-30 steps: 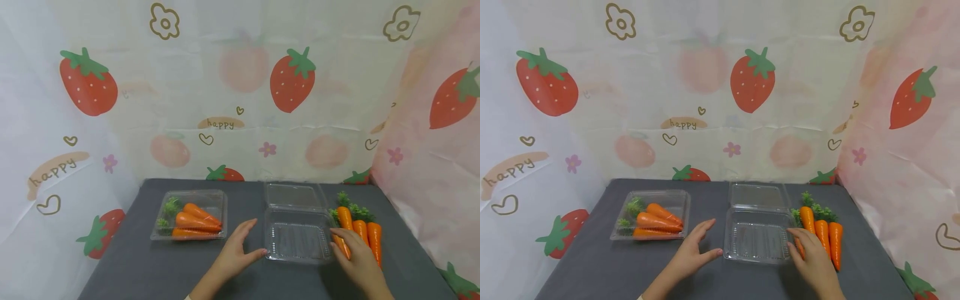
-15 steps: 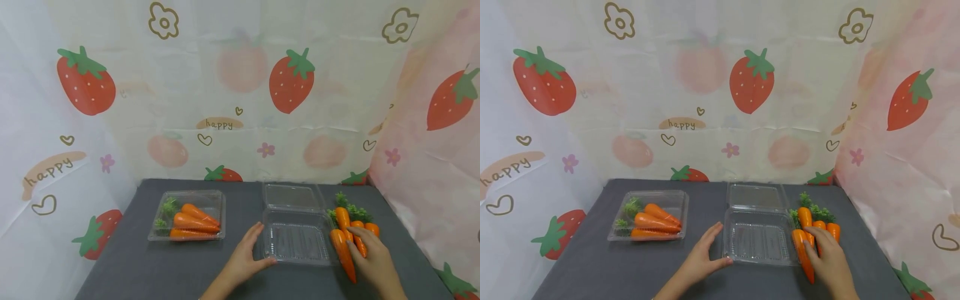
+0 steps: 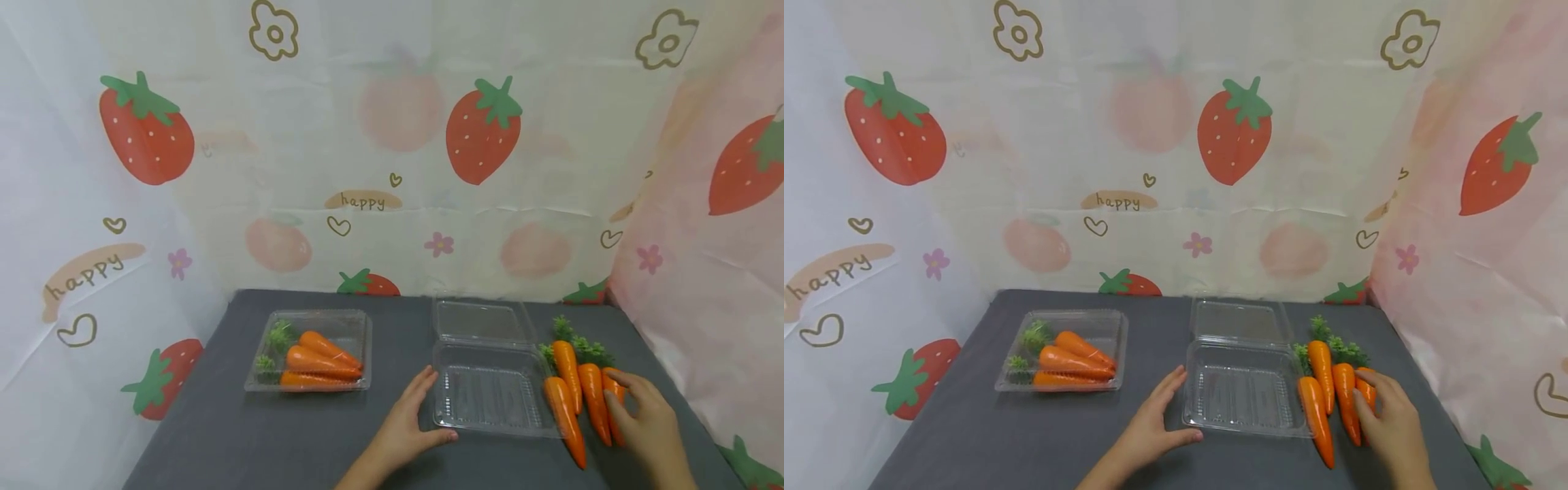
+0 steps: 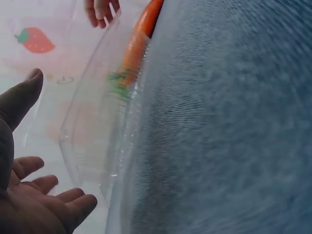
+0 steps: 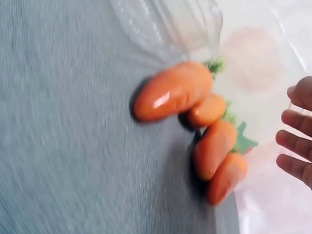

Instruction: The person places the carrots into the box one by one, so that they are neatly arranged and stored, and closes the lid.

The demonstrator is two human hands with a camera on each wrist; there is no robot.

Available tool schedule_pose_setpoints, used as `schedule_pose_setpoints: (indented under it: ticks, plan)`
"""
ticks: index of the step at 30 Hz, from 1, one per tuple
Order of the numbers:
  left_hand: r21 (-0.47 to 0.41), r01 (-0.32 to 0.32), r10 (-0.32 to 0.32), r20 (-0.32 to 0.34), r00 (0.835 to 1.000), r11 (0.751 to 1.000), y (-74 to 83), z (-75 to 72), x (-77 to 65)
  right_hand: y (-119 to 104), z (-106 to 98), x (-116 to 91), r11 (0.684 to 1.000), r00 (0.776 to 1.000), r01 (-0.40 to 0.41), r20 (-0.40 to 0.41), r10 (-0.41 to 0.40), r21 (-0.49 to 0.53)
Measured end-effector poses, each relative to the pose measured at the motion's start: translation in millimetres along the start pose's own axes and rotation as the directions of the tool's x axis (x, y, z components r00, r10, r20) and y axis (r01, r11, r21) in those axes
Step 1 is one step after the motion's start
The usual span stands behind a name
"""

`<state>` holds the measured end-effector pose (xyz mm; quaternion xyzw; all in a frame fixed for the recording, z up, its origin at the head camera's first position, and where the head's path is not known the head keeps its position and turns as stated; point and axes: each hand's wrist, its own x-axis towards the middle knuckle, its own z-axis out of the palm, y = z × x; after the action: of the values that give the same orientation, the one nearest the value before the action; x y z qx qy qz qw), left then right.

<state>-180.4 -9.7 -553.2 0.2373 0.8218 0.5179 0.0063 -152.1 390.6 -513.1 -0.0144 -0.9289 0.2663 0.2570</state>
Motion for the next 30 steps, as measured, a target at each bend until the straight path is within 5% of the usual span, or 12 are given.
schedule_pose_setpoints:
  ticks: [11, 17, 21, 30]
  plan:
    - [-0.016, -0.025, 0.025, 0.055, 0.998, 1.000, -0.5, 10.1, 3.0, 36, -3, 8, 0.985, 0.979, -0.165, 0.110, 0.170, -0.051]
    - [0.009, -0.021, 0.021, 0.041, 0.999, 1.000, -3.0, 16.1, 4.6, 53, -1, 14, 0.925, 0.893, -0.375, 0.245, 0.377, -0.058]
    - [0.016, -0.014, 0.014, 0.033, 0.999, 1.000, -3.1, 18.7, 4.9, 63, 1, 16, 0.901, 0.856, -0.433, 0.297, 0.424, -0.036]
    - [0.046, -0.032, 0.033, -0.023, 0.999, 0.998, 0.8, 15.9, 3.0, 73, 6, 17, 0.904, 0.860, -0.427, 0.296, 0.417, -0.032]
